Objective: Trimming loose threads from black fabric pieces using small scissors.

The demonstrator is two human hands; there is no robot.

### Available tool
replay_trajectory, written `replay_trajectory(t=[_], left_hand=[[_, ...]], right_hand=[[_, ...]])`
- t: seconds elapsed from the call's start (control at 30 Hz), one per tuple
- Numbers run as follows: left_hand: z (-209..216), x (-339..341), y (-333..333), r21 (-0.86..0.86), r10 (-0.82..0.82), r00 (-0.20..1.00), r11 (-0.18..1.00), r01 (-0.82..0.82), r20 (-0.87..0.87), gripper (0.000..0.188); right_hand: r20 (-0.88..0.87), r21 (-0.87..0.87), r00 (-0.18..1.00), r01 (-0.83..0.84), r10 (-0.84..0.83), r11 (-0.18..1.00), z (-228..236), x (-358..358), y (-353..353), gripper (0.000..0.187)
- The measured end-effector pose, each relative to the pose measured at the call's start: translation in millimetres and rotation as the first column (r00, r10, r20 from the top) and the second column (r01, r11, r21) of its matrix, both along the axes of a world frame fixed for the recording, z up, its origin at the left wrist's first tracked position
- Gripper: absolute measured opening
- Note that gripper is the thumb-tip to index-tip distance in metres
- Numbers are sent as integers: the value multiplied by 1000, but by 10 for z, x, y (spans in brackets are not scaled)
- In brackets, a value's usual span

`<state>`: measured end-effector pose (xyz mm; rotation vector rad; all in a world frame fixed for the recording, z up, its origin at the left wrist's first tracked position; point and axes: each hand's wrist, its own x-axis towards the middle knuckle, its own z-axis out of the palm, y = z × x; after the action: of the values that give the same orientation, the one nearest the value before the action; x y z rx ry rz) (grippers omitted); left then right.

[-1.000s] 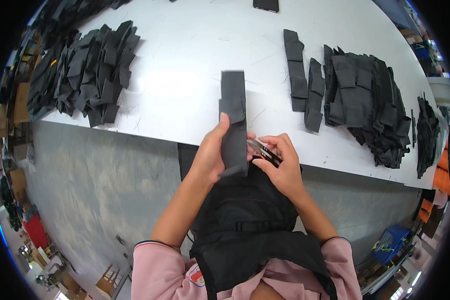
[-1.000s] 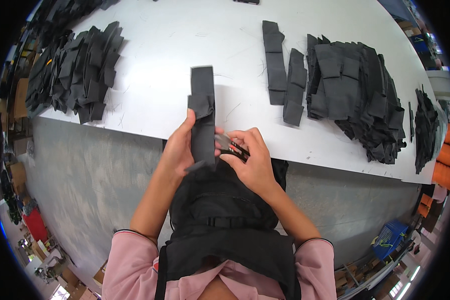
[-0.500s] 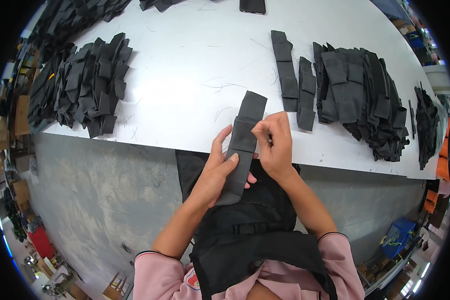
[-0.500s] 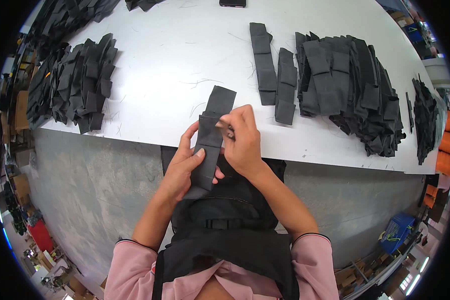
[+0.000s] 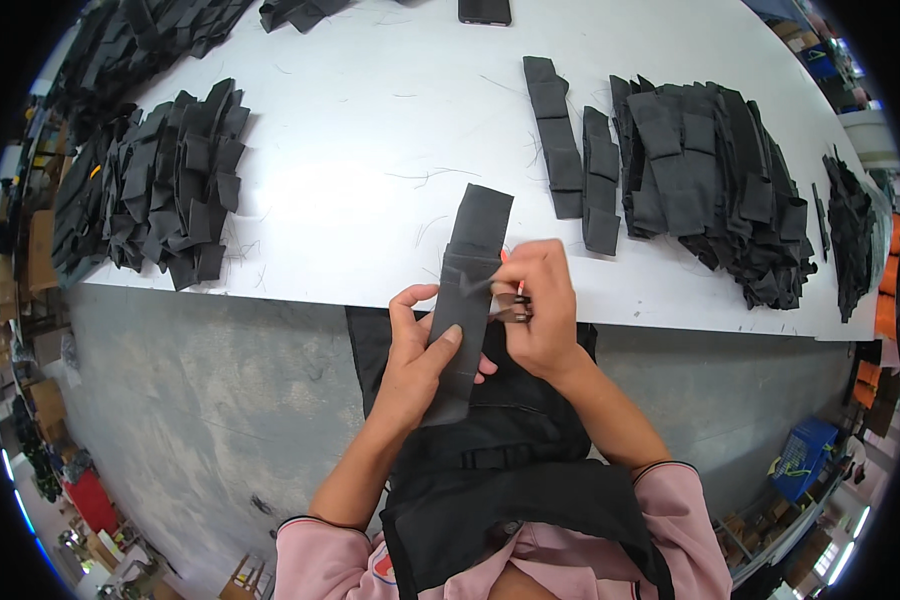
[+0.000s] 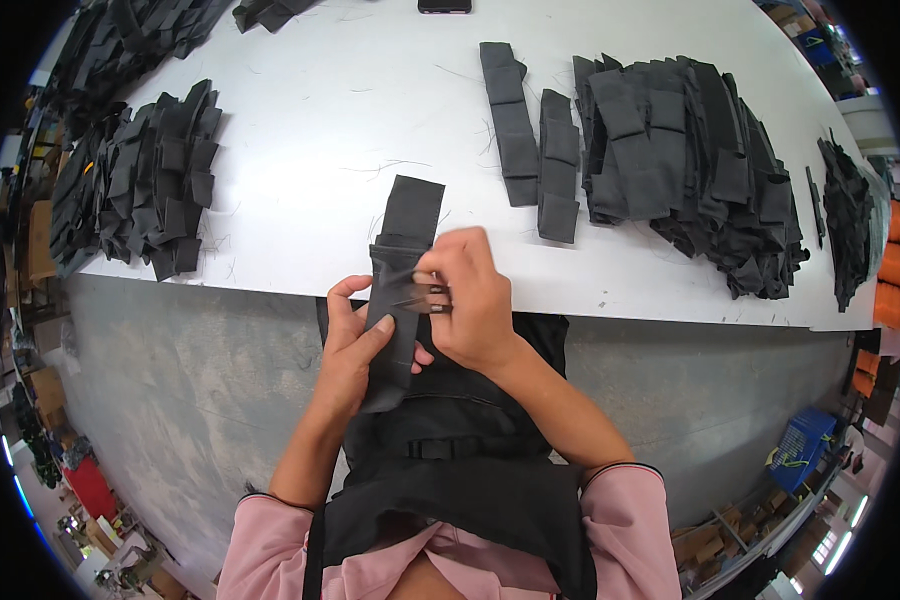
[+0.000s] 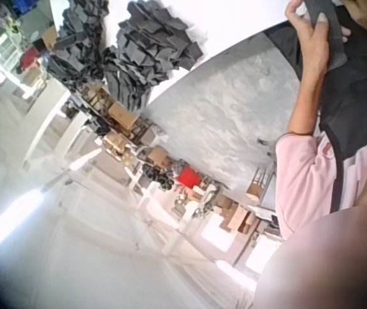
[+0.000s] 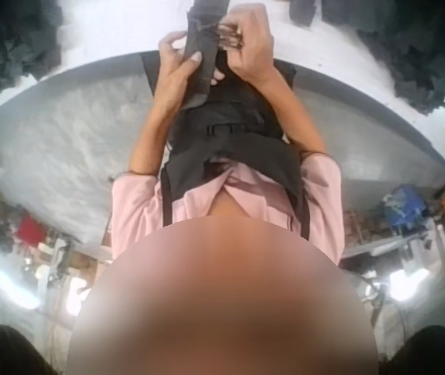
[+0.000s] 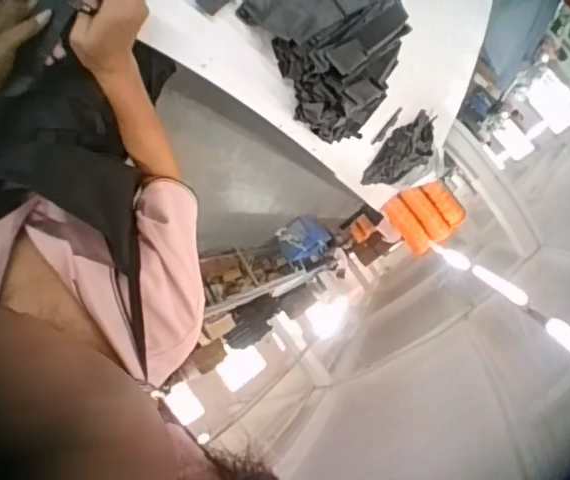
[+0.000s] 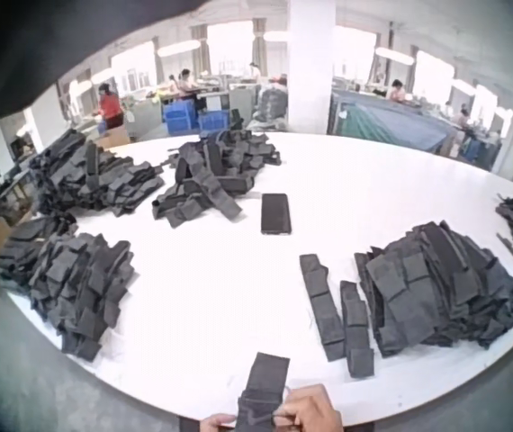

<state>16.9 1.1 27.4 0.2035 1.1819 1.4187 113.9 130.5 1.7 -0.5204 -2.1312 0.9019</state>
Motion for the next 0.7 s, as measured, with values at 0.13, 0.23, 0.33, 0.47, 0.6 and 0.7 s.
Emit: replay_trajectory(t=[0.13, 0.23, 0.33, 0.47, 0.6, 0.7], left_hand=[[-79, 9, 0, 16, -28, 988, 1000, 25, 151, 34], [-93, 69, 35, -24, -9, 996, 1000, 11, 86, 34], [-105, 63, 48, 21, 25, 999, 999, -25, -32, 34], [-181, -47, 16, 10, -188, 951, 981, 196, -246, 24], [46, -214, 300, 241, 92, 469, 932, 270, -878, 28], [110, -364, 329, 102, 38, 136, 858, 503, -990, 29]], right_hand=[[-65, -799, 991, 19, -118, 601, 99, -57, 45, 7], [-94, -867, 984, -6, -152, 499, 86, -45, 105, 10], [-87, -925, 979, -10, -185, 379, 161, -54, 144, 10], [66, -995, 977, 81, -201, 65, 286, -127, 176, 11], [5, -999, 1000, 5, 18, 34, 65, -118, 299, 11], [19, -998, 954, 37, 299, -54, -75, -176, 395, 10]])
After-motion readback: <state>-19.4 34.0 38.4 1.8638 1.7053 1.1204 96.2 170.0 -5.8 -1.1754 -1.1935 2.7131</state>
